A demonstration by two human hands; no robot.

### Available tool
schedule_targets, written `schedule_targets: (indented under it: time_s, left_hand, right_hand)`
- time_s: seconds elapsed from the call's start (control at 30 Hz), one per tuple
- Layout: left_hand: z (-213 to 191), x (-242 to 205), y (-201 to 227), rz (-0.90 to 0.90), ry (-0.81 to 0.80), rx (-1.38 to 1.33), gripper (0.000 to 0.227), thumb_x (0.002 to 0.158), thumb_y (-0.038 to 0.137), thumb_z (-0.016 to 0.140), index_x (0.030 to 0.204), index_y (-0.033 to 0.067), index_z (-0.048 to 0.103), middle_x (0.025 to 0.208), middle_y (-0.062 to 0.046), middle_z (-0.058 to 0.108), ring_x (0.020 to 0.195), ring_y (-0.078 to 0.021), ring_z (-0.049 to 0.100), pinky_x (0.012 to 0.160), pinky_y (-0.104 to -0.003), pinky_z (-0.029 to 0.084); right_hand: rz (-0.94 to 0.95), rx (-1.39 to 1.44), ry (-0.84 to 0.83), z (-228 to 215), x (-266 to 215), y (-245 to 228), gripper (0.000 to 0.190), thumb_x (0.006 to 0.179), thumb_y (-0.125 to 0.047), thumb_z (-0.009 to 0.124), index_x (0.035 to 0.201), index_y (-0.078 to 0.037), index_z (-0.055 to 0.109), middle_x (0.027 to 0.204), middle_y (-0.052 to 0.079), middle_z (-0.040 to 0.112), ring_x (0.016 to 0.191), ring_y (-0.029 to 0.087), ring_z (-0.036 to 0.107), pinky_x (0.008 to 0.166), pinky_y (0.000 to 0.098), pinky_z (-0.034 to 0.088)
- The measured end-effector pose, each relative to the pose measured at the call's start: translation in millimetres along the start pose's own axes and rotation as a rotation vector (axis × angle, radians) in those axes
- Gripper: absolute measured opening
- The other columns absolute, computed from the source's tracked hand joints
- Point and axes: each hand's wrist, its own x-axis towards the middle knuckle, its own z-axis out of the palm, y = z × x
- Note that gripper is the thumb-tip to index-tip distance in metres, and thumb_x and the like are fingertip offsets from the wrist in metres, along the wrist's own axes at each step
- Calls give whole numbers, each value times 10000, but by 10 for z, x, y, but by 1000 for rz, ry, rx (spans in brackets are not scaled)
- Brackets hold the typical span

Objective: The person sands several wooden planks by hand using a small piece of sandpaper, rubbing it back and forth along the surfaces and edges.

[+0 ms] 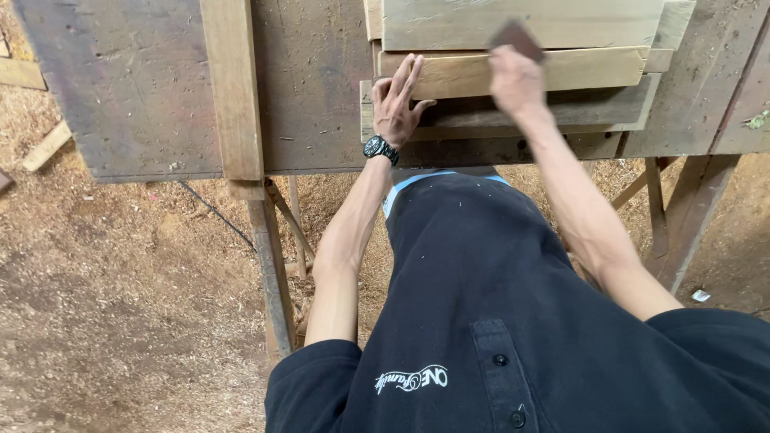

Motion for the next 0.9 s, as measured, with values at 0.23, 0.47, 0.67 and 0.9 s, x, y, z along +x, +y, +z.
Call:
schedule_targets:
  time_s: [0.23,0.47,0.67,0.9]
  left_hand:
    - [-5,57,48,-29,70,-75,1219,686,391,945,1641,238,203,1641,51,379,1121,-217,547,1038,-345,414]
    - [-42,61,44,-30,145,-110,1111,706,296,912,1592,144,260,1538,-88,457,1323,-277,496,1135,-403,413]
    - [7,61,33,-102,67,-128,655,764,393,918,1250,158,545,1304,-65,578,1250,-283,509,1077,-445,405]
    - [98,40,-12,-92,94,-128,554,784,266,864,1229,128,565,1303,-74,590,1237,-285,533,1084,-437,417]
  right_hand:
    - [198,-92,137,166,-6,269,197,1131,-108,469,1057,-22,631,829,130,701,711,268,703,590,389,572]
    - [-289,187,80,874,374,-716,186,1096,-61,497,1106,-3,674,932,160,752,792,266,733,659,386,594]
    - [-34,-69,149,305,260,-109,182,1131,-104,506,1087,-16,659,869,138,726,758,272,720,649,392,581]
    - [-236,126,175,951,529,-815,191,1130,-129,499,1109,-32,662,918,144,732,771,292,724,662,422,582]
